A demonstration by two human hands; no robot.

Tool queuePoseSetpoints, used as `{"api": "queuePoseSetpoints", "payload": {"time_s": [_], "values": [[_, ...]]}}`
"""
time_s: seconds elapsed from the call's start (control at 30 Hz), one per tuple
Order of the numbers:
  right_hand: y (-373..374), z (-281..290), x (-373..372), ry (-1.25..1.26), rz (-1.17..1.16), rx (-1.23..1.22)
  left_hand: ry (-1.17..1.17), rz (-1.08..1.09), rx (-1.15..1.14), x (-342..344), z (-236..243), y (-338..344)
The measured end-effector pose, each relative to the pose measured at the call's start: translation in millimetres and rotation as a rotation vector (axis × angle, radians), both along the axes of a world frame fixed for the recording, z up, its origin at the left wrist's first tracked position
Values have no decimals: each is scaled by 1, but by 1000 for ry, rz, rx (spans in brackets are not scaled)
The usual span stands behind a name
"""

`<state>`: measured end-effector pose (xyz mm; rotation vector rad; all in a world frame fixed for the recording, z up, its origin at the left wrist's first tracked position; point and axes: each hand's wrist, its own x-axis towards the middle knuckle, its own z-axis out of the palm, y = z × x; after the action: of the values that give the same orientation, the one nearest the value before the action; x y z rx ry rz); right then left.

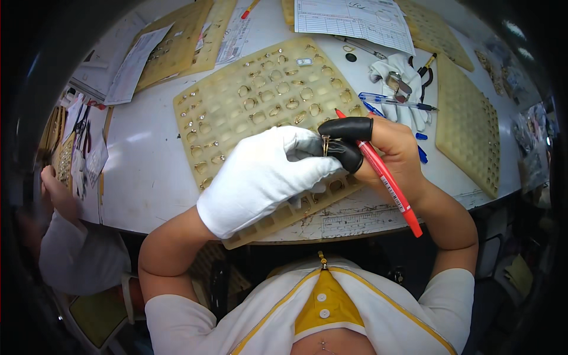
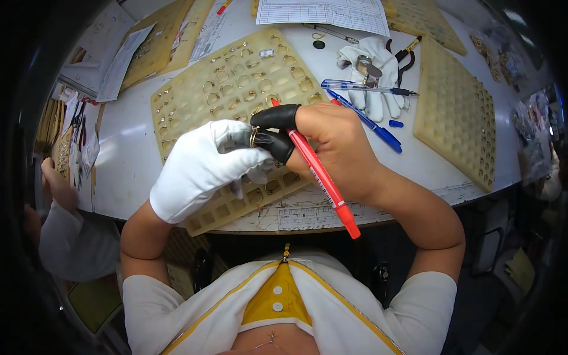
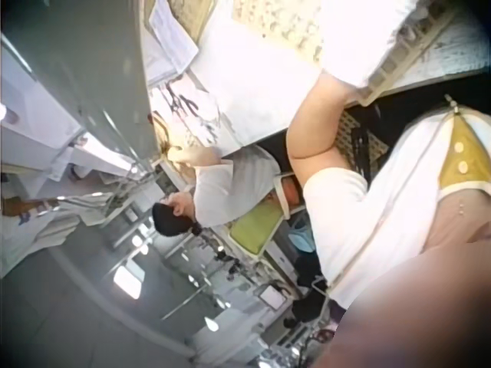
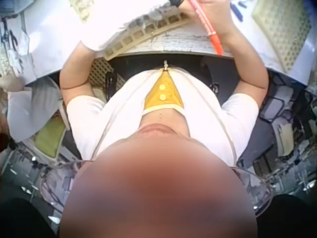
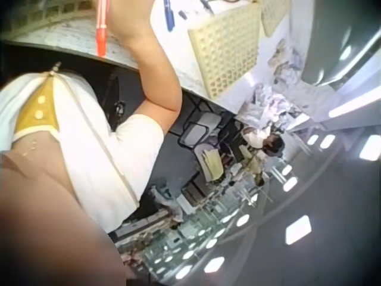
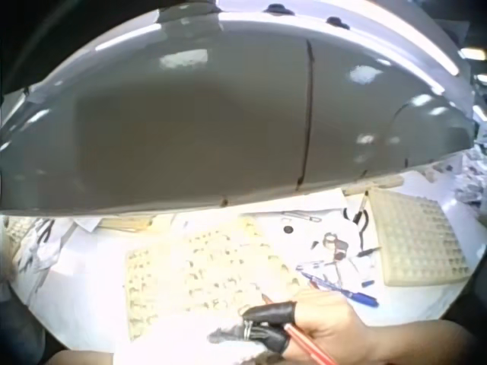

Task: Inspecting and marking small gold jewelry rings at a workbench.

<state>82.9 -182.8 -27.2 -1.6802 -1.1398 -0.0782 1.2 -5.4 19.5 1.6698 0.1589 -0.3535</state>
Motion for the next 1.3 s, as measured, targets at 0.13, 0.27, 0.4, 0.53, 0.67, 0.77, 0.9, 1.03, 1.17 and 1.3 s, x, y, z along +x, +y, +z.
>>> {"api": "queuePoseSetpoints", "payload": {"time_s": [0.13,0.27,0.4,0.53,0.67,0.77,0.9,1.03,1.17,1.3], "values": [[-2,3,-2,96,27,-25,133,-38,-103,1,4,2],[-2,5,-6,246,67,1,97,-59,-105,2,-3,8],[-3,6,-6,376,72,-24,161,-64,-208,2,-1,8],[-1,9,-6,309,44,-11,169,-67,-313,0,-2,10],[-1,10,-7,296,15,-18,184,-79,-379,0,-2,12],[-1,10,-7,299,7,-39,214,-73,-418,0,-3,13],[-2,9,-7,375,7,-18,199,-80,-487,-1,-7,15],[-1,10,-7,305,1,-23,204,-81,-459,-1,-7,14],[1,6,-5,279,48,15,215,-101,-496,-1,-8,16],[0,10,-8,353,74,23,263,-115,-546,-1,-8,17]]}}
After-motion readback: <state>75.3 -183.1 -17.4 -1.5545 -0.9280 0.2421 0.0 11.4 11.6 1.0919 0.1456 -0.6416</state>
